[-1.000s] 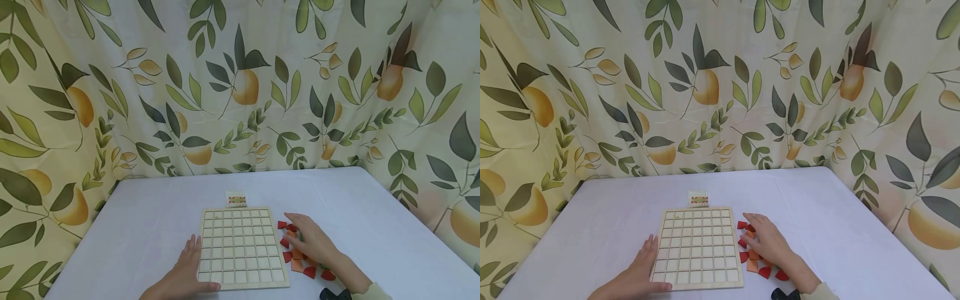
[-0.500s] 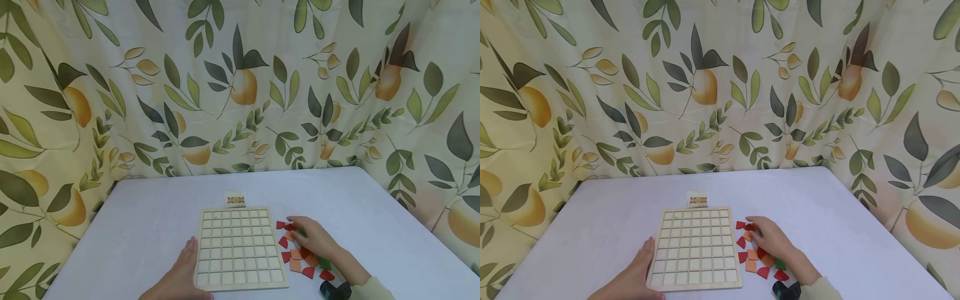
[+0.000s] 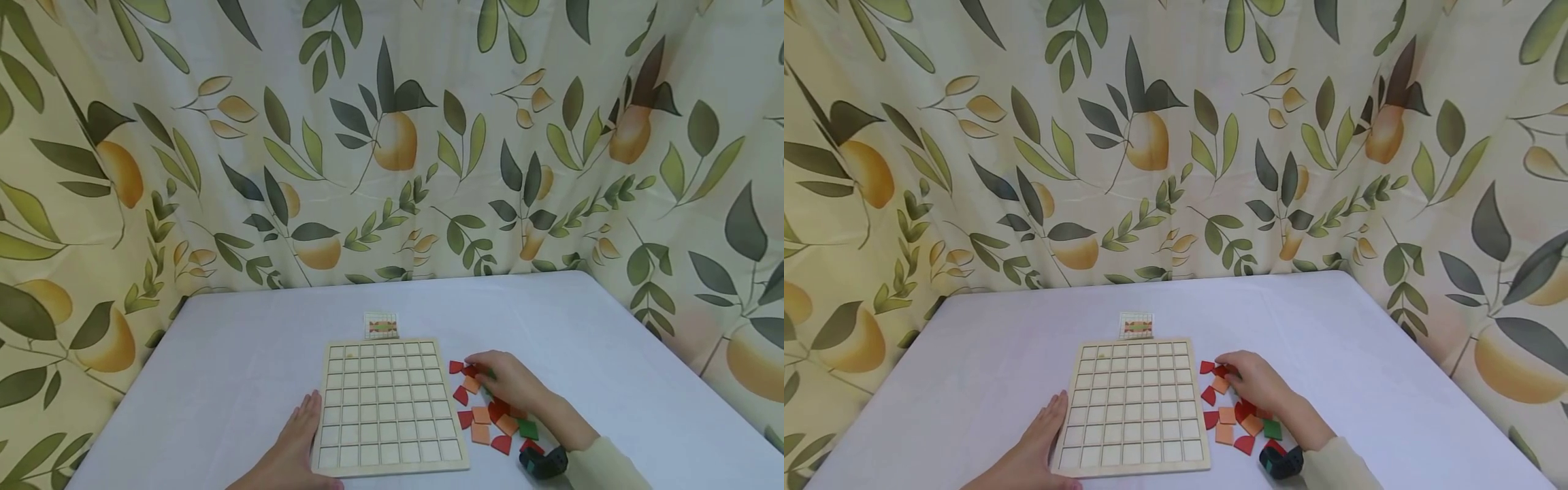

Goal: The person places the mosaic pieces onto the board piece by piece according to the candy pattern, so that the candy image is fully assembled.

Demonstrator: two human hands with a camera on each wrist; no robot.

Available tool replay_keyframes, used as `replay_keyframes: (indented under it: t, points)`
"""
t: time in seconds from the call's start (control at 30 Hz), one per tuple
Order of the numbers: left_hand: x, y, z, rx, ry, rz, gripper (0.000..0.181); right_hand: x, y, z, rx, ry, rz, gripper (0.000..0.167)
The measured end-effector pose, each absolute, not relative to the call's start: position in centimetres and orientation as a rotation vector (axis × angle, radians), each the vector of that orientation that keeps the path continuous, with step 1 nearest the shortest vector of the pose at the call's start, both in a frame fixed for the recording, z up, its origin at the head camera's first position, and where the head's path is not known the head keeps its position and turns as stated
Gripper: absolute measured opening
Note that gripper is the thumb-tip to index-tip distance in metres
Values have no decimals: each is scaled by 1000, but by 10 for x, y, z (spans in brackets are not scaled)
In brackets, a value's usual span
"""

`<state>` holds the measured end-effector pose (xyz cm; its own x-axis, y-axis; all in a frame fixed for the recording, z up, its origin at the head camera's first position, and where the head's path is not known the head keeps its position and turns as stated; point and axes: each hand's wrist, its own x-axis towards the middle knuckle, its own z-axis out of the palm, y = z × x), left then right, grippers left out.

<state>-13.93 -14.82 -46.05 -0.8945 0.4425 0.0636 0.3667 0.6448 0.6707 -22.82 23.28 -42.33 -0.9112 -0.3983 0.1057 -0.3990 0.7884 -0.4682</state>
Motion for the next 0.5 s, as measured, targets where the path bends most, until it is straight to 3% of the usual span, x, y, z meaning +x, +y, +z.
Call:
replay_keyframes:
  t: [0.5]
  points:
    - [-139,-145,-457,570,2723,1119,127,-239,224,-418,626,-2985,661,23]
